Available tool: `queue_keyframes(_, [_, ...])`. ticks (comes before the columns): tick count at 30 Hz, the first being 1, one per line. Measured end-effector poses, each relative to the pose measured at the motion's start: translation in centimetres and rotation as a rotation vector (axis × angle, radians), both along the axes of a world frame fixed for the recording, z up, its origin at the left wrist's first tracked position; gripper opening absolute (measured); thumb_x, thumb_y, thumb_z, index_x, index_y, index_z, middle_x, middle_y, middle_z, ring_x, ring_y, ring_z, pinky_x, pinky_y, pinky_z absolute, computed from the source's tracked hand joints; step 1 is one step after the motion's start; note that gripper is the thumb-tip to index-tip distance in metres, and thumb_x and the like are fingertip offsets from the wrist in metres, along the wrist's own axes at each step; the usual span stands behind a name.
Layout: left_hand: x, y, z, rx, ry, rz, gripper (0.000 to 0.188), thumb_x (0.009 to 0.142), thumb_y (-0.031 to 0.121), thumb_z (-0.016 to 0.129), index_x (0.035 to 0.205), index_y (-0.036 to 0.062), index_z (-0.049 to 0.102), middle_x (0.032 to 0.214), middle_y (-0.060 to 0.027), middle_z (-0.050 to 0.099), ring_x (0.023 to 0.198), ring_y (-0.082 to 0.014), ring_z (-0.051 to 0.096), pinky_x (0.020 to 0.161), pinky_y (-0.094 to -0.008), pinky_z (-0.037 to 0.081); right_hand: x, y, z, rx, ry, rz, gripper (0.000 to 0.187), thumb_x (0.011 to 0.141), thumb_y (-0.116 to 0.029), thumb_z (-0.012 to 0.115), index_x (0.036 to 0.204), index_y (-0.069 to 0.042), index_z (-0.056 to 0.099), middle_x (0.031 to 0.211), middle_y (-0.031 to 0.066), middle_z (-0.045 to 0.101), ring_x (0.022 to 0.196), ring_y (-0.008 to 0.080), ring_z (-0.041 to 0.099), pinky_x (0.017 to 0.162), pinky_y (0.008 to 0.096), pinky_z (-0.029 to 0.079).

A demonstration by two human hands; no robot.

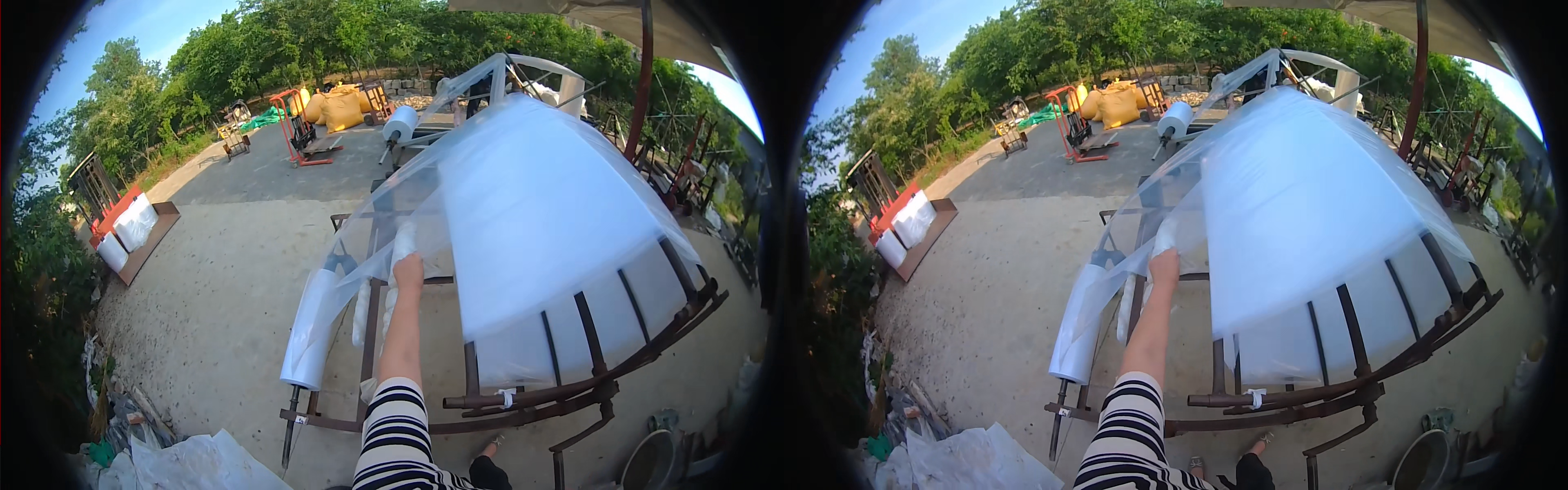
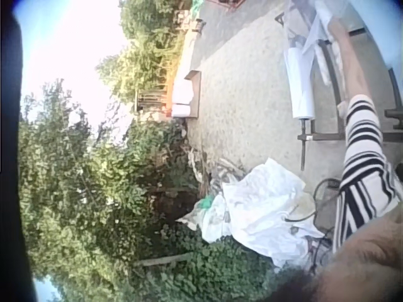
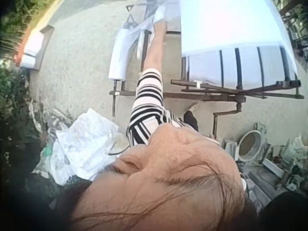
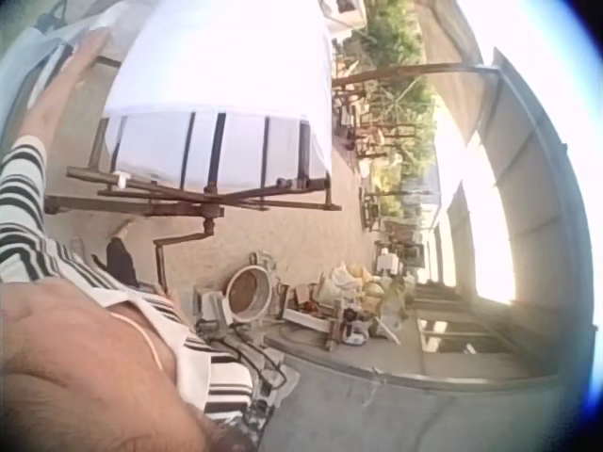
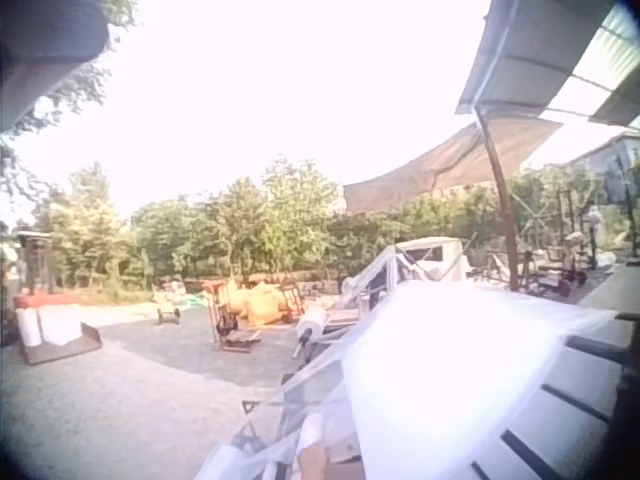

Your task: The person wraps a large roll of white material on a metal frame using a clear plastic sheet. They pull the plastic from a roll, drape it over the frame, and secure it by hand. The person then carries the wrapped bundle into a warehouse area.

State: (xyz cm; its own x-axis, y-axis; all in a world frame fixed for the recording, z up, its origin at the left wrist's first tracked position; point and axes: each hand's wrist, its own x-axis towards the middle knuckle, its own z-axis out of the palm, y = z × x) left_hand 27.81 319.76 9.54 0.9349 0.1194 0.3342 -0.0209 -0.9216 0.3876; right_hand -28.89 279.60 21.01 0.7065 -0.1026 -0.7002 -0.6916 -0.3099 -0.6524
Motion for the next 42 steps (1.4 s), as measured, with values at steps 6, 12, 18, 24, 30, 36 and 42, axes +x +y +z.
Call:
queue_keyframes(6, [-2.6, 2.5, 5.0, -0.344, -0.214, -0.18, 0.038, 0.074, 0.025, 0.067, 0.108, 0.0103, 0.058, 0.1, -0.0084, 0.065, 0.1, -0.03, 0.058, 0.097, -0.0561, 0.031, -2.4, -5.8, 6.3, -0.918, -0.371, -0.047, 0.03, 0.086, -0.028, 0.059, 0.095, 0.0, 0.059, 0.069, 0.0177, 0.056, 0.06, 0.0211, 0.048, 0.059, 0.0352, 0.042])
queue_keyframes(12, [2.2, -2.8, 7.2, 0.227, 0.374, -0.04, 0.071, 0.066, 0.037, 0.074, 0.126, 0.0127, 0.046, 0.129, -0.0079, 0.047, 0.118, -0.0249, 0.044, 0.101, -0.053, 0.028, -1.8, -13.2, 9.3, -1.199, -0.434, -0.101, 0.034, 0.089, -0.03, 0.054, 0.098, 0.002, 0.059, 0.079, 0.0198, 0.061, 0.07, 0.0295, 0.056, 0.065, 0.0385, 0.043])
queue_keyframes(18, [4.0, -2.2, 2.1, 0.032, -0.164, -0.019, 0.07, 0.068, 0.034, 0.073, 0.129, 0.0152, 0.043, 0.139, -0.0073, 0.036, 0.126, -0.0251, 0.037, 0.103, -0.0538, 0.025, -2.0, -22.9, 6.4, -1.022, -0.449, -0.17, 0.035, 0.086, -0.032, 0.058, 0.098, 0.001, 0.059, 0.078, 0.0191, 0.061, 0.07, 0.0289, 0.056, 0.068, 0.0381, 0.044])
queue_keyframes(24, [9.1, -3.4, 5.4, 0.049, 0.09, 0.189, 0.066, 0.068, 0.031, 0.073, 0.126, 0.0149, 0.045, 0.137, -0.0084, 0.038, 0.128, -0.027, 0.034, 0.101, -0.0577, 0.027, -0.9, -27.8, 3.8, -0.957, -0.613, -0.19, 0.035, 0.085, -0.033, 0.06, 0.091, 0.002, 0.06, 0.071, 0.0172, 0.059, 0.063, 0.0272, 0.053, 0.064, 0.037, 0.044])
queue_keyframes(30, [9.2, -4.6, 0.7, 0.133, -0.305, 0.267, 0.019, 0.086, 0.027, 0.052, 0.097, 0.0131, 0.061, 0.102, -0.0106, 0.062, 0.099, -0.0282, 0.057, 0.09, -0.053, 0.037, -0.3, -27.7, 3.5, -0.907, -0.599, -0.304, 0.028, 0.085, -0.026, 0.062, 0.091, 0.002, 0.06, 0.064, 0.0057, 0.053, 0.058, 0.0145, 0.046, 0.055, 0.032, 0.041])
queue_keyframes(36, [6.6, -0.5, 1.1, -0.444, -0.086, -0.089, 0.022, 0.089, 0.026, 0.048, 0.085, 0.0075, 0.059, 0.077, -0.0127, 0.062, 0.076, -0.0297, 0.061, 0.065, -0.0391, 0.044, -0.4, -30.6, 1.9, -0.933, -0.532, -0.27, 0.028, 0.087, -0.027, 0.059, 0.089, 0.001, 0.059, 0.065, 0.0073, 0.055, 0.059, 0.0157, 0.048, 0.057, 0.0311, 0.042])
queue_keyframes(42, [-18.6, -4.4, 5.6, -1.128, 0.556, -0.643, 0.024, 0.088, 0.026, 0.055, 0.083, 0.0028, 0.055, 0.065, -0.0082, 0.044, 0.06, -0.0196, 0.043, 0.058, -0.0241, 0.036, -2.6, -33.4, -0.6, -1.123, -0.601, -0.291, 0.031, 0.089, -0.029, 0.055, 0.084, 0.002, 0.055, 0.063, 0.0078, 0.053, 0.058, 0.0164, 0.051, 0.057, 0.0321, 0.042])
